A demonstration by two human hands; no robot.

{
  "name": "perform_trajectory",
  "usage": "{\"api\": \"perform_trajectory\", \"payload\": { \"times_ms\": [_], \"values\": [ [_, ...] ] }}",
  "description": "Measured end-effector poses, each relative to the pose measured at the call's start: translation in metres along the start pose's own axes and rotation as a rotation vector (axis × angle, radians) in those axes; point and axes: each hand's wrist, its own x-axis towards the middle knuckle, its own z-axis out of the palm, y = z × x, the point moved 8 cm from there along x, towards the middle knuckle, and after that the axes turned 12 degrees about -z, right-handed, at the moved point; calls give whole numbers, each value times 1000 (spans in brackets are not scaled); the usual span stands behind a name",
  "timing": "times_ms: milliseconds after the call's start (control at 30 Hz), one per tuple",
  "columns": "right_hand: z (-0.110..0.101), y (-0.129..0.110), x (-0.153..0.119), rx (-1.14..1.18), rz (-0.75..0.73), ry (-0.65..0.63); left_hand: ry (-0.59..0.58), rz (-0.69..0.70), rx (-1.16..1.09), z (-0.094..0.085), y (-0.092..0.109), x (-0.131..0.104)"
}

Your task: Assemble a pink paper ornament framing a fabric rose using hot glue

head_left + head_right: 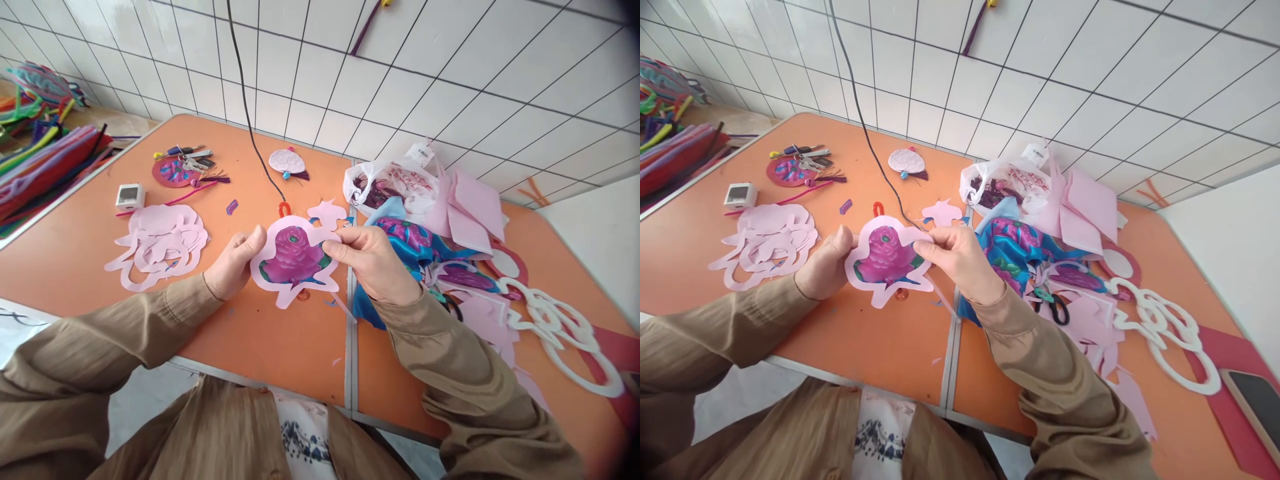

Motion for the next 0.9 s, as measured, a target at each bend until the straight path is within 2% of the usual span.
{"api": "perform_trajectory", "payload": {
  "times_ms": [100,267,433,500,600,667,900],
  "values": [
    [0,0,0,125,-7,14,12,0,80,-1,0,0],
    [14,4,-4,359,98,-88,-10,0,96,3,2,-1],
    [9,-4,2,310,56,-68,-1,-43,31,-1,-2,1],
    [0,-8,6,310,5,20,-9,-57,0,-1,-4,2],
    [-27,-14,5,251,-130,323,-33,-82,-40,0,-5,3],
    [-39,-19,2,194,-195,437,-56,-94,-60,2,-5,4],
    [-48,-28,0,1,-239,422,-130,-91,-31,8,-4,2]
  ]
}}
